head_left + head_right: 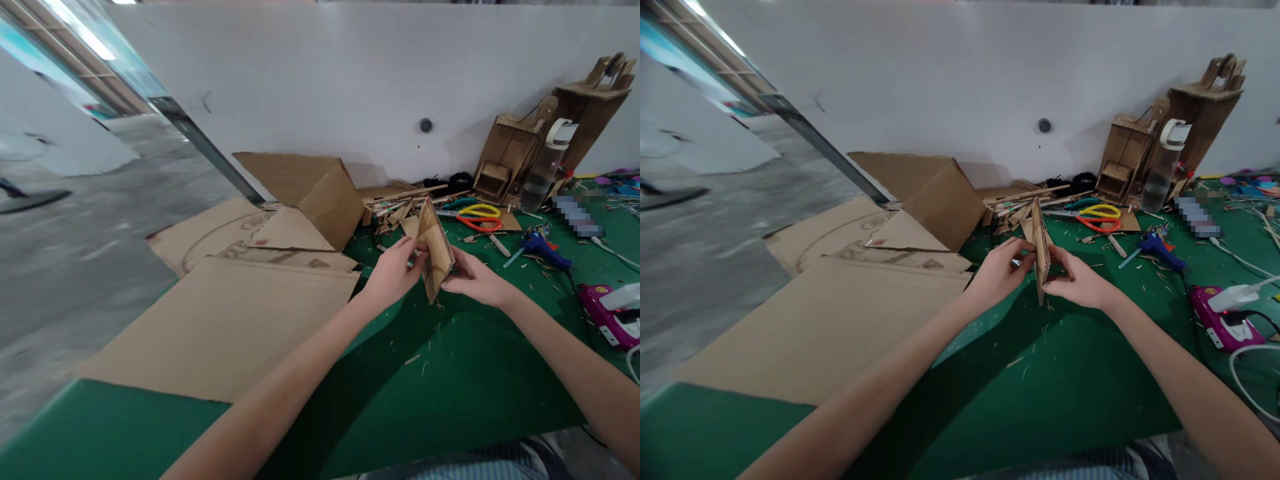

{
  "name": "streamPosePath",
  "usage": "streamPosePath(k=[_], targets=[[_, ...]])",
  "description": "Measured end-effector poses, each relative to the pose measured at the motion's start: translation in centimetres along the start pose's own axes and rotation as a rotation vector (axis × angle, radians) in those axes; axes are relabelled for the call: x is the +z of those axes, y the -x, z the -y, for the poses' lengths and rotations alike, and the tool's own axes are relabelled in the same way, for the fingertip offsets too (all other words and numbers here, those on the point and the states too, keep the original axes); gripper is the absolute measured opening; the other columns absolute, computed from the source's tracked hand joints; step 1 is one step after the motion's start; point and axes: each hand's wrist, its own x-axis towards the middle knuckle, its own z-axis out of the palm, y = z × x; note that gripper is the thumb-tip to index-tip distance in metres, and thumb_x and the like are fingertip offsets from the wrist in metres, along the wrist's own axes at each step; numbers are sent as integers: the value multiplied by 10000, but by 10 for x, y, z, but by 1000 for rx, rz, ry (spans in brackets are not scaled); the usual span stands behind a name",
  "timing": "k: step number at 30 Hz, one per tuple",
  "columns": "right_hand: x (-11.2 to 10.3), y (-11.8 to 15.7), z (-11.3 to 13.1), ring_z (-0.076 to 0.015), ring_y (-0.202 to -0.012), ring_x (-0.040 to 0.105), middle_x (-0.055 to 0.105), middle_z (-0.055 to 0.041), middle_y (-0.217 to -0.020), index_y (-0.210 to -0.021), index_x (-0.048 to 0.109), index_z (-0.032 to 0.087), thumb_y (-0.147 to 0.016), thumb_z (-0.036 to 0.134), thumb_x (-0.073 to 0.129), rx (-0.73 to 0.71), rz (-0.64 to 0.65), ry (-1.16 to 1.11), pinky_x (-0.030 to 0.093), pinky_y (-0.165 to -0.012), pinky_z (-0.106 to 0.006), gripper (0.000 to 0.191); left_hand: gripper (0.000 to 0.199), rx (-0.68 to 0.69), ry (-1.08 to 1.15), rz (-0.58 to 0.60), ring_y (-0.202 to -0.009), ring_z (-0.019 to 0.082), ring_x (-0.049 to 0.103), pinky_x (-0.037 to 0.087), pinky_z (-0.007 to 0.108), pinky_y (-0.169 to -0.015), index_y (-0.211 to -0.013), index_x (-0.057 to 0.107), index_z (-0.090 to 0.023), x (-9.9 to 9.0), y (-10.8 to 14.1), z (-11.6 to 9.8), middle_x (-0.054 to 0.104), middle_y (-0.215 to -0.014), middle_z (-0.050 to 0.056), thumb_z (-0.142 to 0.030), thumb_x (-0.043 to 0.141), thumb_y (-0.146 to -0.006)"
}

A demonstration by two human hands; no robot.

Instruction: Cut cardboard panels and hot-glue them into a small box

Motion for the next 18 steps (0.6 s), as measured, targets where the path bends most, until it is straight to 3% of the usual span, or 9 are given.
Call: streamPosePath(k=[4,7,11,15,18], targets=[[-4,-4,-4,-230,-1074,620,668,-39,-1154,-1180,613,244,-702,139,619,-19,-16,-27,535,-919,-420,490,136,-2,85,-12,-774,135,639,522,228,-617,-945,606,-173,2,1,1,633,-940,50,-201,484,-889],[-3,-10,-13,-232,-1029,639,690,-47,-1083,-1121,616,235,-732,164,611,-87,-147,78,543,-879,-414,395,146,21,73,-8,-791,141,648,537,236,-641,-917,615,-175,4,5,1,642,-931,53,-228,480,-902],[-4,-17,-22,-232,-993,642,687,-61,-1063,-1070,583,237,-765,162,598,-230,-325,344,539,-801,-373,314,212,47,75,42,-926,182,659,559,269,-691,-885,627,-181,12,11,-1,645,-1116,96,-291,451,-926],[-5,-17,-19,-219,-931,655,696,-52,-1019,-1005,586,248,-784,157,572,-290,-328,480,525,-820,-381,239,217,-6,174,78,-932,211,681,562,310,-707,-1066,569,-184,15,13,-4,681,-1056,93,-287,453,-914],[-5,-14,-14,-223,-921,658,694,-57,-1003,-1018,580,249,-800,168,546,-293,-312,560,527,-837,-402,235,401,15,229,99,-1044,241,661,556,345,-782,-1277,455,-196,9,12,-9,669,-1172,101,-244,463,-879]])
